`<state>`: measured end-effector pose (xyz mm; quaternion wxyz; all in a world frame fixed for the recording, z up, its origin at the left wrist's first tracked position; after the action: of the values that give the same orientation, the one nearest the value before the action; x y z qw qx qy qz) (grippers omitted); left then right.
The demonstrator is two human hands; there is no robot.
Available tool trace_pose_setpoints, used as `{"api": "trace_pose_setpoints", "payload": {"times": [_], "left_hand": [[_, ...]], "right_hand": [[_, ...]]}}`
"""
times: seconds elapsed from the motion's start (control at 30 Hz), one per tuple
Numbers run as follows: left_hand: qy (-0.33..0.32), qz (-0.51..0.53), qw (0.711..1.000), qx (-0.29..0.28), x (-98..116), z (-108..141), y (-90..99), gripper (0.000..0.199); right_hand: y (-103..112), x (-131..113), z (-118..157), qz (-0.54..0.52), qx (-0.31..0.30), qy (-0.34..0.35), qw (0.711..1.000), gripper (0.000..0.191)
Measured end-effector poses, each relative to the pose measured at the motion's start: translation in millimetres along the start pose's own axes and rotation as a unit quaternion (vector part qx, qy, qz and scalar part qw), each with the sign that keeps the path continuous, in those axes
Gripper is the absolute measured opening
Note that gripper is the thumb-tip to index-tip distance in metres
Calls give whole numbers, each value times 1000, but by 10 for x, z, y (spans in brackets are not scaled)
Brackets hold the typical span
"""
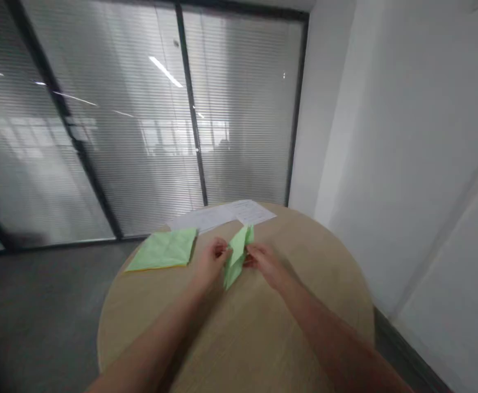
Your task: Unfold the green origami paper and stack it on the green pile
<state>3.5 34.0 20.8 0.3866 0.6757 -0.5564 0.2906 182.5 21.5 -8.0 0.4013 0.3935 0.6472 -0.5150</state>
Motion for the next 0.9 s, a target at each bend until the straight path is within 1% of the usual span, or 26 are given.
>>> {"api": "trace_pose_setpoints", "payload": {"times": [0.07,0.13,0.2,0.27,0.37,0.43,0.5,0.57,0.63,0.73,0.9], "left_hand": [[34,6,998,-44,-13,9,-37,13],[57,7,995,-76,-1,31,-70,20],[70,7,993,-95,32,66,-100,30],[61,-8,993,-102,76,100,-124,37],[47,-43,993,-98,91,127,-146,38],[50,-62,993,-87,58,121,-142,33],[59,-66,993,-82,9,102,-133,23],[73,-42,992,-89,-37,81,-131,19],[100,6,991,-91,-79,62,-129,22],[134,74,986,-73,-116,42,-111,26],[153,125,979,-48,-107,24,-71,32]], "right_hand": [[9,-17,14,32,-12,10,999,38],[37,-13,8,60,-8,21,998,35],[91,15,-22,88,18,34,995,34],[152,61,-64,106,45,44,992,34],[210,119,-117,124,59,59,989,36],[222,133,-132,130,54,67,988,36],[221,135,-133,129,48,70,988,34],[214,131,-128,118,41,68,990,33],[206,128,-127,107,32,67,991,33],[205,133,-138,108,23,72,991,34],[215,142,-150,170,16,105,980,42]]}}
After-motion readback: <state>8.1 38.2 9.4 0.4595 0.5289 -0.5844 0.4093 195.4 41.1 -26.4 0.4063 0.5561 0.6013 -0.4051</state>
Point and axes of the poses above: each hand's wrist, its own z-axis away from the middle knuckle, its own y-axis out of the back of the hand, x = y × z, the point moved 4 cm from there along -z, towards the middle knuckle, and after that the axes turned 3 degrees about x, right-handed, at the moved point
